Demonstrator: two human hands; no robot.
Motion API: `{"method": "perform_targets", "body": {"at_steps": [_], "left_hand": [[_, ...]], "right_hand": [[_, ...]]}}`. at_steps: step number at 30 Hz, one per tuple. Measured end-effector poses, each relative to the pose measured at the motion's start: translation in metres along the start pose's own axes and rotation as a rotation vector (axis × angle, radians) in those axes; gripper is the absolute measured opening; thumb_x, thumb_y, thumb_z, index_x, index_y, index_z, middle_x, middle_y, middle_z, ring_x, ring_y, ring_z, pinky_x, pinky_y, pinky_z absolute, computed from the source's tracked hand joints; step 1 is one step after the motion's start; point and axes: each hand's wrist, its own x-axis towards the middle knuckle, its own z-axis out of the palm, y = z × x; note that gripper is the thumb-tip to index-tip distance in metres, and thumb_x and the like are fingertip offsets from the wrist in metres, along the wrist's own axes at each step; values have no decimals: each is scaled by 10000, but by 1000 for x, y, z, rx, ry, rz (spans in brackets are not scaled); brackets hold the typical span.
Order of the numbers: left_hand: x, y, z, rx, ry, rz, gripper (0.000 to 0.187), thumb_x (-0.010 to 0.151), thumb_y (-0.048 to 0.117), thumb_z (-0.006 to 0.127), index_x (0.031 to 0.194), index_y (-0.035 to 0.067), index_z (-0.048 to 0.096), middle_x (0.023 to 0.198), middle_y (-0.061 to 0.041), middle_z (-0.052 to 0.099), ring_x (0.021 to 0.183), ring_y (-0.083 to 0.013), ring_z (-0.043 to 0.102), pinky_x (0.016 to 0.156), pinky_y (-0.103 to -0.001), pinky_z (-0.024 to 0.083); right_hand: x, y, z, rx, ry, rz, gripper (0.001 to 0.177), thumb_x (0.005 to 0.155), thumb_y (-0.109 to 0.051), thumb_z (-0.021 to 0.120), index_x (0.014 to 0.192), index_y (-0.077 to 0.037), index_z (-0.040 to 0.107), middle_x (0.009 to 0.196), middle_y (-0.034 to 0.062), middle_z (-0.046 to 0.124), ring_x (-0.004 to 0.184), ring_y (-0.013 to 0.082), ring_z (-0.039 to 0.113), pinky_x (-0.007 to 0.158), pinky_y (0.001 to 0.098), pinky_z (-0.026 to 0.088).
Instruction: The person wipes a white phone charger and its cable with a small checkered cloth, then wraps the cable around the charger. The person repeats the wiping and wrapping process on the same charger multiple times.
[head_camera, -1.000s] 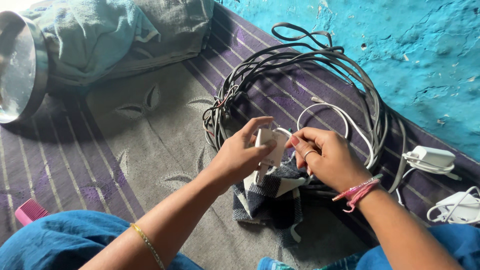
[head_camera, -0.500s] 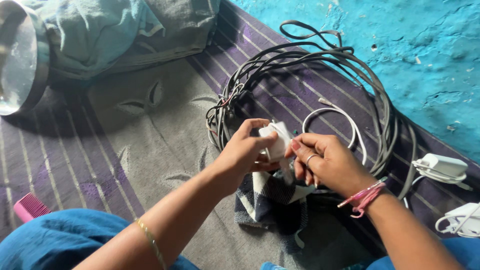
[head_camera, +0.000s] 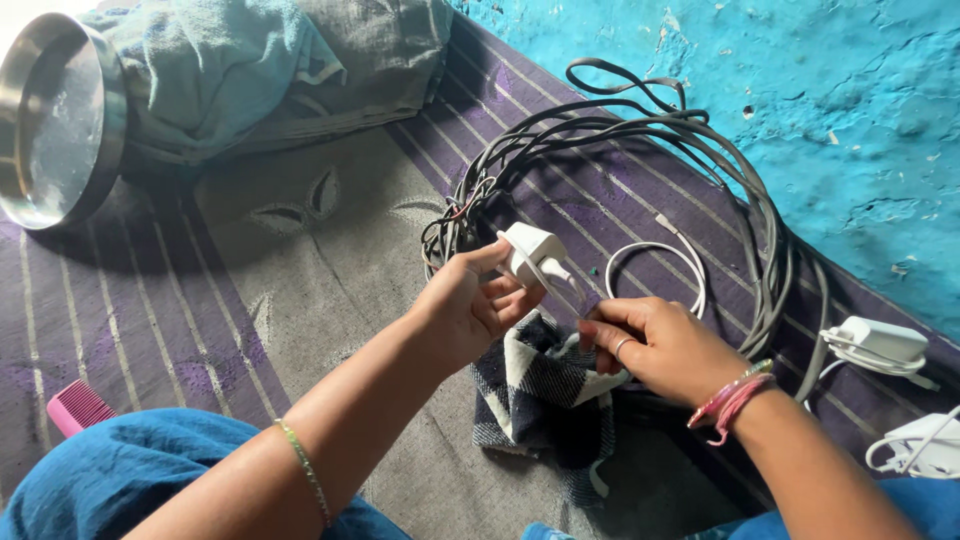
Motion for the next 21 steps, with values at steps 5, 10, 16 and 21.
{"method": "perform_targets", "body": {"at_steps": [5, 10, 16, 21], "left_hand": [[-19, 0, 12, 250, -219, -8, 407, 1029, 343, 529, 1255, 6, 562, 1009, -169, 665, 791, -150, 658, 694, -245, 581], [-36, -5, 32, 701, -191, -28, 514, 918, 303, 536, 1425, 226, 553, 1018, -75, 712, 878, -148, 706, 754, -305, 571], [-47, -23, 42, 1356, -244, 94, 541, 802, 358, 621, 1338, 289, 626, 990, -97, 766, 891, -215, 744, 748, -364, 582], [-45, -25, 40, 1551, -159, 261, 567, 782, 424, 618, 1331, 282, 608, 949, -123, 770, 860, -247, 773, 763, -382, 593]], "right_hand": [[-2, 3, -15, -144, 75, -49, 255, 894, -286, 693, 1067, -118, 776, 913, 57, 827, 839, 146, 798, 773, 312, 585], [-4, 5, -21, -198, 109, 44, 296, 812, -323, 826, 1037, -134, 788, 917, 77, 807, 866, 186, 786, 796, 334, 582], [1, 17, -19, -358, 222, -111, 190, 751, -201, 796, 905, -91, 796, 875, 114, 766, 840, 246, 763, 766, 363, 577], [5, 19, -18, -346, 294, -152, 189, 785, -229, 802, 883, -68, 779, 844, 136, 759, 805, 280, 755, 731, 388, 569]]}}
